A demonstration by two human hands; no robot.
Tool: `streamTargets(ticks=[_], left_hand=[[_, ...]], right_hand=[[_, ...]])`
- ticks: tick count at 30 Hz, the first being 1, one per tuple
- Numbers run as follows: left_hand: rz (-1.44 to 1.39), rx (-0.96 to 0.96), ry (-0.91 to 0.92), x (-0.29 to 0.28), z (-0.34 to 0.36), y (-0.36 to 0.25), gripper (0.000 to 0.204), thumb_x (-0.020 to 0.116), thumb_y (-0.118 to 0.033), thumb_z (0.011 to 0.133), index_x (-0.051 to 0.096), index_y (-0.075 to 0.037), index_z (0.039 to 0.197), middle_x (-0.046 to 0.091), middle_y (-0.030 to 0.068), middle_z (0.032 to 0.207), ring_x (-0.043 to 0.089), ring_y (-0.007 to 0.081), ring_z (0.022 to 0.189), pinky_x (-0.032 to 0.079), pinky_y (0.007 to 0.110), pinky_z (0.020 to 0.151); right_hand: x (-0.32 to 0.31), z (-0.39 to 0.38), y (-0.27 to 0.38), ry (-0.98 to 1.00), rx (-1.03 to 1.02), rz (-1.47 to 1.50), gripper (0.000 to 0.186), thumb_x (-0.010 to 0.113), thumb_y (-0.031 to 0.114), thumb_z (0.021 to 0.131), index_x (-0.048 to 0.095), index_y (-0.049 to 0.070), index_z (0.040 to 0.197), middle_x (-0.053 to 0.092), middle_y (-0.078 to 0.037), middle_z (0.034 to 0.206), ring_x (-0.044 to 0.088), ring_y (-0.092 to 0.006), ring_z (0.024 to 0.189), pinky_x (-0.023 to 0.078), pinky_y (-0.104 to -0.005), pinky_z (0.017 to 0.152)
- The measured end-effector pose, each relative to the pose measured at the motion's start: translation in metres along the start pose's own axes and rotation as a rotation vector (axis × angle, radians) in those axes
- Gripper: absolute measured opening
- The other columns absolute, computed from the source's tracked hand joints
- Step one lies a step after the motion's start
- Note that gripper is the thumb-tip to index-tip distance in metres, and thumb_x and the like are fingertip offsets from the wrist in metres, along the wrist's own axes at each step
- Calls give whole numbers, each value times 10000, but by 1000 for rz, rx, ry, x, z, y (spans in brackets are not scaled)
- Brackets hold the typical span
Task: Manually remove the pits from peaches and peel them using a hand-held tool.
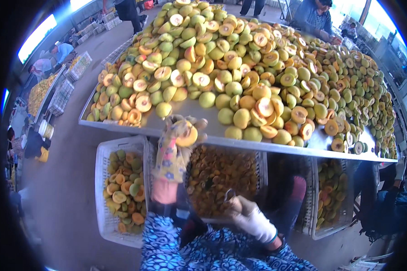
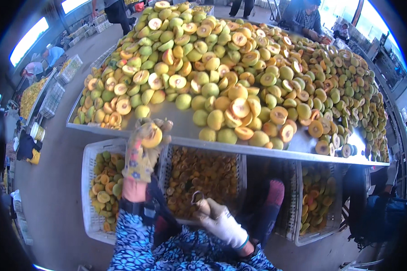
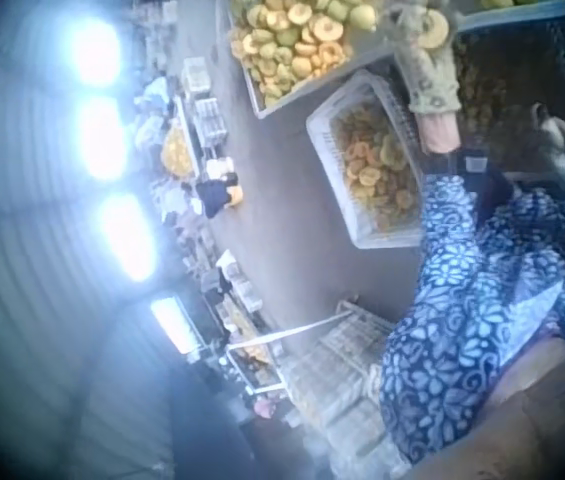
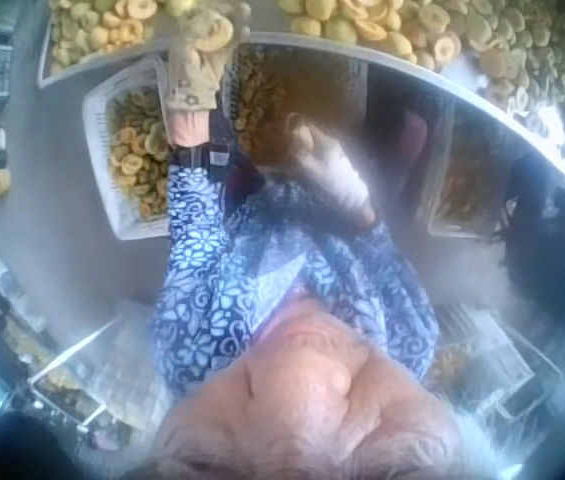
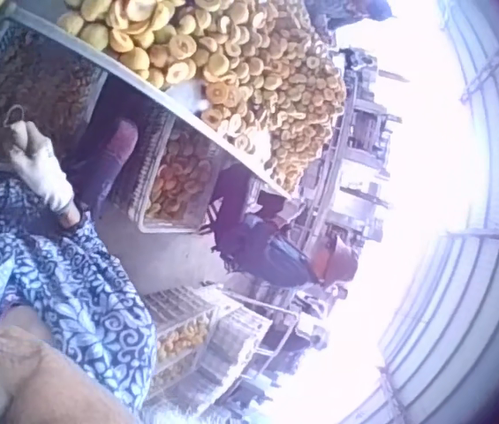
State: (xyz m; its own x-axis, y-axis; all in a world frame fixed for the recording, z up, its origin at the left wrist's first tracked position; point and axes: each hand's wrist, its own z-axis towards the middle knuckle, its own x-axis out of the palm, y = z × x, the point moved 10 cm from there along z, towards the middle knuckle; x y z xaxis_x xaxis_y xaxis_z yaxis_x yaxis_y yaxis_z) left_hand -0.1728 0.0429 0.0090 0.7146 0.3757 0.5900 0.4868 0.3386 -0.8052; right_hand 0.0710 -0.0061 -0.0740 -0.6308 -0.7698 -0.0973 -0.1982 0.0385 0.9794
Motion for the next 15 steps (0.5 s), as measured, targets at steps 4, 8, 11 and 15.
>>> streamTargets(ticks=[4, 8, 11, 15], left_hand=[[-248, -41, 21, 7, -62, 29, 329, 527, -366, 1005, 535, -67, 1142, 657, 146, 946, 671, 234, 787, 579, 322, 625], [-166, 14, -133, 1, -95, 30, 516, 445, -520, 1009, 581, -29, 1094, 666, 124, 882, 662, 212, 781, 559, 330, 714], [29, 33, -175, 0, -121, 20, 498, 442, -487, 1019, 612, -19, 1014, 674, 123, 894, 657, 190, 795, 542, 301, 743], [265, 168, -234, 6, -128, 3, 588, 418, -515, 1018, 656, 12, 911, 695, 130, 884, 670, 194, 774, 551, 303, 733]], right_hand=[[3, 9, 29, 56, 58, 73, 205, 641, 175, 923, 552, 12, 1009, 534, -58, 725, 498, -105, 677, 451, -295, 616], [29, 17, 78, 135, -39, 131, 211, 634, 186, 928, 549, 12, 1011, 561, -88, 727, 517, -141, 653, 459, -317, 609], [43, 19, 91, 111, -148, -15, 236, 630, 201, 929, 563, 9, 1050, 614, -163, 767, 567, -234, 653, 487, -356, 643], [51, 17, 92, 60, -311, -54, 202, 631, 162, 924, 580, 10, 1047, 630, -164, 840, 623, -284, 729, 504, -362, 691]])
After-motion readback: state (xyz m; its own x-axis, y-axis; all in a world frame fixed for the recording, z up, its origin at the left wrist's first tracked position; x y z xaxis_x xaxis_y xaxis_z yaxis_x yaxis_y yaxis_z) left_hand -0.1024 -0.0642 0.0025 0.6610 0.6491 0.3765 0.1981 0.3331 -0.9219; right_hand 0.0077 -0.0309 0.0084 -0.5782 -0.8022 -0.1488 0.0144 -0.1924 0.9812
